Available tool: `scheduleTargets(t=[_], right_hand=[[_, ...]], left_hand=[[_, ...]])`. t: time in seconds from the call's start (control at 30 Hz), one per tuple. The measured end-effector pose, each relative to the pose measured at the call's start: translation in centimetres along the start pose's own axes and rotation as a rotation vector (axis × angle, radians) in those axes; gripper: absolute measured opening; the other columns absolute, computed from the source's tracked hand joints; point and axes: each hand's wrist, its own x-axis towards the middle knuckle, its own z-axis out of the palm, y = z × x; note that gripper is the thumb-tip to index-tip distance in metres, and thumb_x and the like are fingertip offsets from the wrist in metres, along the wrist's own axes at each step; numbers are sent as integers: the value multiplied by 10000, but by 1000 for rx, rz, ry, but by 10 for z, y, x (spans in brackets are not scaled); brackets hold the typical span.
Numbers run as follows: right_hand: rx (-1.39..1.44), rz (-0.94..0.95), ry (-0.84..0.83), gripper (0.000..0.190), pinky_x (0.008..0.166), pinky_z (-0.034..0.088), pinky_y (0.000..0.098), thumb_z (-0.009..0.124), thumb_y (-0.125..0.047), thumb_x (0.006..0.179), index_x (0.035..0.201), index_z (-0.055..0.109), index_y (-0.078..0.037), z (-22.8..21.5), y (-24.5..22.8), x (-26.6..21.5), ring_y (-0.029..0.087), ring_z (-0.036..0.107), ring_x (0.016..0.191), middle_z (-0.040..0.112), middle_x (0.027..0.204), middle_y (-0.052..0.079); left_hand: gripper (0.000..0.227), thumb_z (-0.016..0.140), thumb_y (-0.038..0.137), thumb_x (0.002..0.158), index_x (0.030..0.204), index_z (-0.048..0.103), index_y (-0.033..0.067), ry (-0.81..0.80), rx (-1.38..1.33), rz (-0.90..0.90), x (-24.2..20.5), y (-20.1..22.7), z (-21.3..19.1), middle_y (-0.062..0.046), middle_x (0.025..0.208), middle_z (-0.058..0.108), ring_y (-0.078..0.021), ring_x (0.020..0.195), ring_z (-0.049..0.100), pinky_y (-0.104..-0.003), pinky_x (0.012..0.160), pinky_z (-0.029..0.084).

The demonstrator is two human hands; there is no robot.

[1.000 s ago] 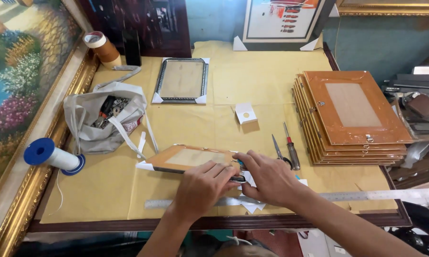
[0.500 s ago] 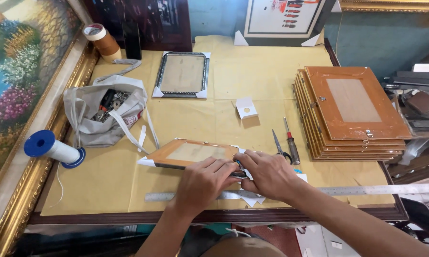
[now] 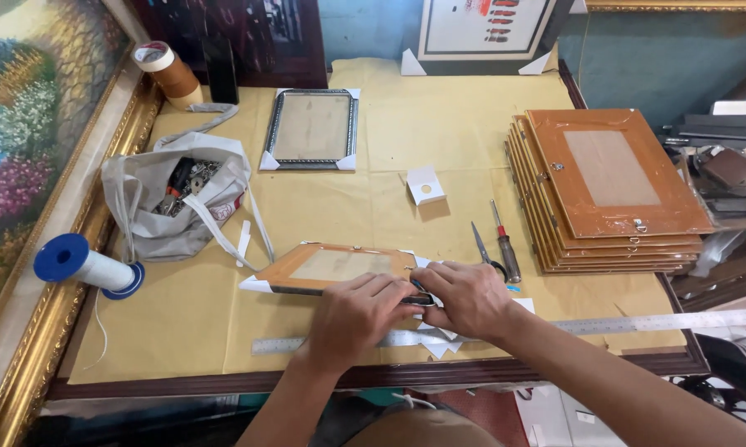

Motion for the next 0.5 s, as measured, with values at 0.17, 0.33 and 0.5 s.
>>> scheduleTargets(t=[0.17,0.33,0.5], right_hand=[[398,367,78,293,420,428,262,668,-264,659,926,563,-205,-9,4,13,159,501,425,404,499,-35],[751,673,303,305,433,343,196,716,-92,647,926,600,-129,-12,6,24,80,393,413,484,496,1],[674,818,389,236,447,306,203,723,-103,686,875,582,-114,-7,15,30,66,404,437,685,730,24]], left_hand=[[92,589,263,818,825,577,171,-19,-117,-107,23,-12,-7,50,735,579,-152,663,624,-247,529,506],[103,645,211,766,741,551,178,-53,-293,-244,55,-29,-6,32,697,587,-236,671,622,-318,550,499],[128,700,245,682,670,584,193,-124,-407,-412,75,-44,-4,34,605,612,-207,664,638,-306,567,483]])
